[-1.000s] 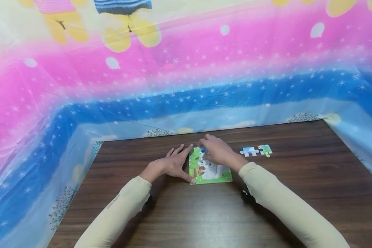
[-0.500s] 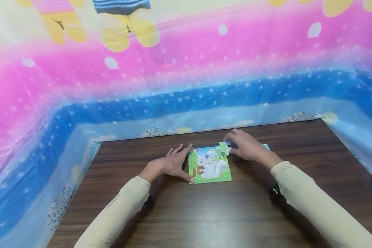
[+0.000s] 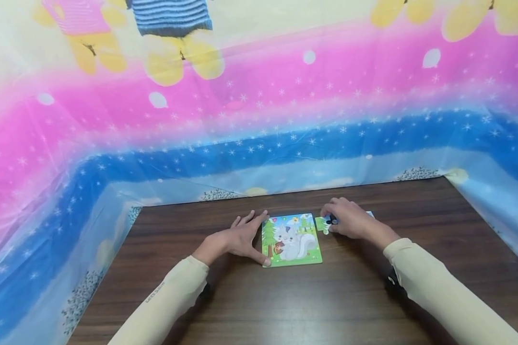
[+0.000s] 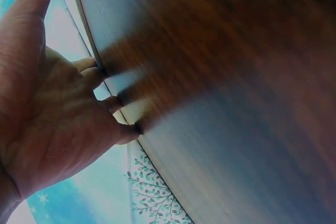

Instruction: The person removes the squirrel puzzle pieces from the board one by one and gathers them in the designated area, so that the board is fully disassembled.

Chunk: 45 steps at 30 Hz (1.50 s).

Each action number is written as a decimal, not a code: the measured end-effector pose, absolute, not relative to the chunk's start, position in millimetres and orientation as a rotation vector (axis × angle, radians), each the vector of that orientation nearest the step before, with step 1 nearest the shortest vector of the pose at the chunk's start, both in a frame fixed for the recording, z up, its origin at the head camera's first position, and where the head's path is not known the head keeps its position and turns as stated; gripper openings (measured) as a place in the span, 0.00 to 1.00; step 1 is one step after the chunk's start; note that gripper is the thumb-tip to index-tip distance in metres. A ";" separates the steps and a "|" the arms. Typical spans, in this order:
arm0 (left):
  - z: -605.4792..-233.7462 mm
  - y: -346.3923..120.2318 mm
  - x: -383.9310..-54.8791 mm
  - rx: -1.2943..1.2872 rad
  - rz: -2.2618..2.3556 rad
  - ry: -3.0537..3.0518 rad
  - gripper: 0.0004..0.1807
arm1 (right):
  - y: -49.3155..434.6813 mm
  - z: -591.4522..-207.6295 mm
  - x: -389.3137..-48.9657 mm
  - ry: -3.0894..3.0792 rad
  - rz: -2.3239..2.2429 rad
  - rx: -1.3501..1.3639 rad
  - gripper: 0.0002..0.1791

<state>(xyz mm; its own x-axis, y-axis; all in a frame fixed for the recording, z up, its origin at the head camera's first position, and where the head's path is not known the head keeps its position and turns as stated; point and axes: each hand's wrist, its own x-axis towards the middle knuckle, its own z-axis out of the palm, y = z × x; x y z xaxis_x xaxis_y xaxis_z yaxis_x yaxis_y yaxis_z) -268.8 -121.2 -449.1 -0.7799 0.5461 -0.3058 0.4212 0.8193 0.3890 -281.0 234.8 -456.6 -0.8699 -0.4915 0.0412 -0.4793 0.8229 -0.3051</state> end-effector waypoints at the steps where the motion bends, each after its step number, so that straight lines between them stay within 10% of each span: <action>1: -448.6 -121.4 -268.2 0.723 0.423 2.594 0.74 | 234.5 -456.1 -281.3 2.953 -0.475 -0.781 0.19; 26: -438.8 -118.1 -264.3 0.728 0.355 2.617 0.72 | 168.9 -442.9 -240.1 2.887 -0.423 -0.780 0.28; 36: -437.4 -113.2 -257.9 0.952 0.294 2.521 0.49 | 169.1 -448.9 -248.1 2.792 -0.581 -0.751 0.20; 45: -442.1 -113.5 -262.8 0.965 0.315 2.495 0.49 | 182.0 -451.4 -253.2 2.696 -0.669 -0.850 0.21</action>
<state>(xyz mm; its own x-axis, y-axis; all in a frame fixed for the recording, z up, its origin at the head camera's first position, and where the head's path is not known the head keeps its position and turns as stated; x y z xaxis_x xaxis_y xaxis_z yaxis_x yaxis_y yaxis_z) -262.8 -113.5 -442.1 -0.6572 0.6815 -0.3220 0.5802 0.7301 0.3610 -253.2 182.0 -451.4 -0.8030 -0.5899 -0.0849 -0.4818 0.7264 -0.4902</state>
